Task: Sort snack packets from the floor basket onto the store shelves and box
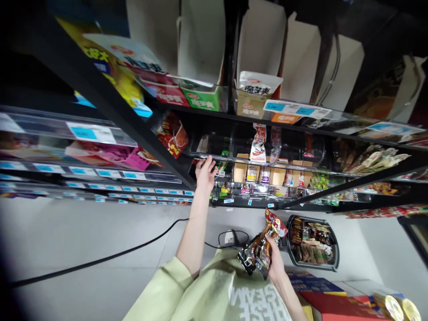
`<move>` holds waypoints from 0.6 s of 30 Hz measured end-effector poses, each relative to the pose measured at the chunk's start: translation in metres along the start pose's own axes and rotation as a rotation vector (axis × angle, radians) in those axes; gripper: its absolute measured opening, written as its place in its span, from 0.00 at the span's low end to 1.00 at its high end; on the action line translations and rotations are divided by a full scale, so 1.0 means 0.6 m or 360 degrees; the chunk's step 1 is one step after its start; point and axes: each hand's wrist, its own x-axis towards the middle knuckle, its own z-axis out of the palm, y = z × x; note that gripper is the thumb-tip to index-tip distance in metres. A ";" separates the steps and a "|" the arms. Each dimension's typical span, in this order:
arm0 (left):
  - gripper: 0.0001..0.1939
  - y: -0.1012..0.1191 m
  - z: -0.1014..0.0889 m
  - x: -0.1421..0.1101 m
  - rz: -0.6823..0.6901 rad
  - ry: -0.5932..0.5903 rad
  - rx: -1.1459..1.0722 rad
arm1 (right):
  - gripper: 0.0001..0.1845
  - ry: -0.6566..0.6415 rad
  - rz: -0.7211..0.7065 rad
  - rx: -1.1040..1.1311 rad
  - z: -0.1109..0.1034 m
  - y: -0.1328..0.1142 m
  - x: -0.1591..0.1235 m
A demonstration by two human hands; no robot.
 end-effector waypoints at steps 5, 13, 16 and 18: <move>0.30 -0.030 0.023 -0.015 -0.0062 -0.0019 0.0110 | 0.19 -0.0011 -0.0025 0.0093 -0.009 0.002 0.005; 0.25 -0.110 0.047 -0.067 0.0150 -0.0119 0.0420 | 0.21 -0.0061 -0.0063 0.0199 -0.035 -0.010 0.010; 0.17 -0.146 0.062 -0.119 0.0418 -0.0336 0.0704 | 0.20 -0.0056 -0.0093 0.0269 -0.048 -0.021 0.012; 0.20 -0.167 0.079 -0.159 0.0532 -0.0686 0.0942 | 0.19 -0.0043 -0.0128 0.0305 -0.059 -0.029 0.015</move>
